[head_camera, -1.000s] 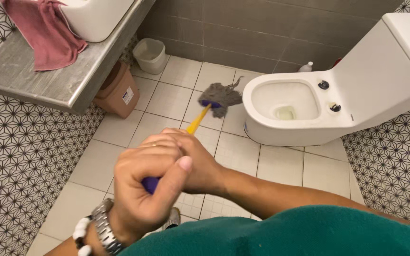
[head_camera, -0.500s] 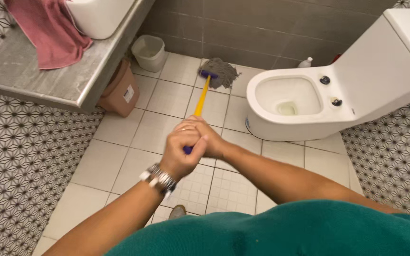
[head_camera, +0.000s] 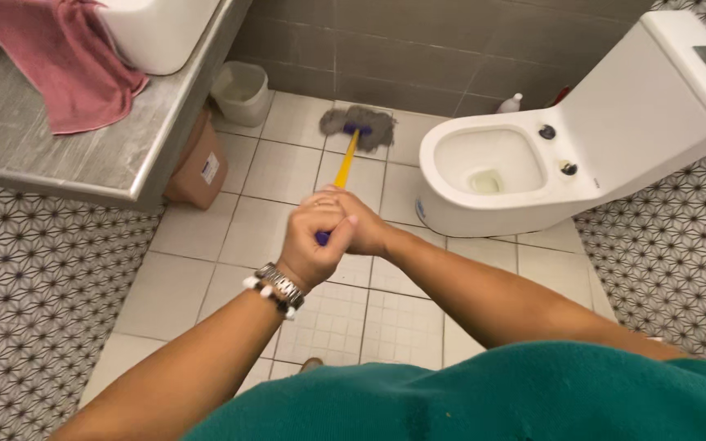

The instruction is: The person mops a tiled bathroom floor using a mop with a yellow handle, navigating around a toilet, a lidded trash can, and a bucket.

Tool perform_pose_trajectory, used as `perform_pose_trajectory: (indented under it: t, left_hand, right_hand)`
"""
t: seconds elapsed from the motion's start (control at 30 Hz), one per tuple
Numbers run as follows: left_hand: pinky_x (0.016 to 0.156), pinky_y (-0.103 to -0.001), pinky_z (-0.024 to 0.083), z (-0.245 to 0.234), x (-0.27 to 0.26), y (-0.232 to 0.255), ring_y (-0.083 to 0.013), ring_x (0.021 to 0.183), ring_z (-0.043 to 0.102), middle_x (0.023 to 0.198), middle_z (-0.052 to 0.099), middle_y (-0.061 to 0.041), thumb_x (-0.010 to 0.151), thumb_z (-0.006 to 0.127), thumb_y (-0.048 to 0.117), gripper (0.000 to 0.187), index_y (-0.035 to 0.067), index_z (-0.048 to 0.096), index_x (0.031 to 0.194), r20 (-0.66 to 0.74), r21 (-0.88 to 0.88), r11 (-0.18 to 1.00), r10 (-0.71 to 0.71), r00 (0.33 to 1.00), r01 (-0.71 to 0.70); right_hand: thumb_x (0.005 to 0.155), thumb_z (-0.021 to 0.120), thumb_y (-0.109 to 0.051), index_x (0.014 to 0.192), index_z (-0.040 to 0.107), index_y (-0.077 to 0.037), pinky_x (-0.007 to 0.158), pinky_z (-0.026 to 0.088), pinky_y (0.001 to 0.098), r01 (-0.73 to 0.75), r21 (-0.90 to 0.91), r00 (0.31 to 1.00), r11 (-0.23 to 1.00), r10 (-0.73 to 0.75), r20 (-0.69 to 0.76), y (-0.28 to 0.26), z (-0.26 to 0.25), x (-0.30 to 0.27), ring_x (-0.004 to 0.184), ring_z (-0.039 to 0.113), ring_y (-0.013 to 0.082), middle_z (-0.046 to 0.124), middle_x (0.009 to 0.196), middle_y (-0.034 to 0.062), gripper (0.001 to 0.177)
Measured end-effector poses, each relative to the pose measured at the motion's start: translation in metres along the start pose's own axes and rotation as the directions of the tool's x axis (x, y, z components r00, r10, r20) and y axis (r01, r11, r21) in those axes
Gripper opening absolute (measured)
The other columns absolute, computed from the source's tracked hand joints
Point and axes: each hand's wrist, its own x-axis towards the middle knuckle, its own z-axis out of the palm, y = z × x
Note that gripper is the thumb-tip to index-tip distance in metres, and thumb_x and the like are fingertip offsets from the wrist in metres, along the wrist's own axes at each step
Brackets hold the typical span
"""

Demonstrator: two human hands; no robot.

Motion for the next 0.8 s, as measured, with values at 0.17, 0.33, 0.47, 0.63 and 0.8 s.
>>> perform_pose_trajectory:
  t: [0.17,0.33,0.47,0.63,0.8]
  left_hand:
    - [0.068,-0.036,0.046,-0.026,-0.033,0.002,-0.0246,0.059,0.051,0.061,0.050,-0.009,0.090,0.066,0.006,0.033,-0.001,0.050,0.062,-0.078,0.039,0.990,-0.134,0.988,0.138]
    - [0.094,-0.036,0.056,-0.105,-0.033,0.103,-0.0189,0.067,0.062,0.067,0.057,-0.008,0.100,0.060,0.004,0.032,-0.001,0.055,0.069,-0.223,0.046,0.992,-0.103,0.969,0.116]
    - [0.089,-0.033,0.057,-0.110,-0.014,0.122,-0.0174,0.057,0.058,0.064,0.055,-0.008,0.097,0.059,0.004,0.030,-0.002,0.054,0.068,-0.262,-0.017,0.995,-0.100,0.960,0.099]
    - [0.091,-0.037,0.056,-0.089,-0.007,0.036,-0.0256,0.063,0.058,0.066,0.056,-0.010,0.094,0.060,0.004,0.027,-0.001,0.051,0.069,-0.213,0.013,0.999,0.033,0.977,-0.031]
    - [0.068,-0.035,0.046,-0.060,-0.038,-0.033,-0.0279,0.064,0.057,0.066,0.060,-0.009,0.082,0.066,0.006,0.021,0.004,0.057,0.063,-0.078,0.073,0.997,0.020,0.997,-0.014]
  right_hand:
    - [0.075,0.073,-0.021,0.100,0.072,-0.011,0.096,0.046,0.0387,-0.057,-0.148,0.994,0.987,0.070,0.082,-0.004,0.037,0.021,0.101,0.062,0.0280,0.071,0.101,0.0056,0.028]
    - [0.078,0.075,-0.024,0.106,0.069,-0.013,0.100,0.044,0.0406,0.161,-0.100,0.982,0.982,-0.149,0.113,-0.119,0.054,0.061,0.107,0.066,0.0231,0.072,0.110,0.0029,0.030]
    - [0.084,0.071,-0.018,0.105,0.070,-0.011,0.104,0.050,0.0362,0.023,0.133,0.999,0.991,-0.029,0.045,-0.154,0.043,0.074,0.109,0.067,0.0221,0.071,0.113,0.0036,0.022]
    - [0.088,0.070,-0.015,0.102,0.071,-0.010,0.104,0.050,0.0373,0.051,0.066,0.998,0.997,-0.049,-0.033,-0.067,0.044,0.075,0.110,0.068,0.0231,0.072,0.111,0.0043,0.015]
    - [0.073,0.075,-0.018,0.090,0.063,-0.010,0.086,0.048,0.0359,-0.106,0.069,0.994,0.992,0.106,-0.001,0.023,0.065,0.043,0.088,0.060,0.0245,0.063,0.091,0.0045,0.022]
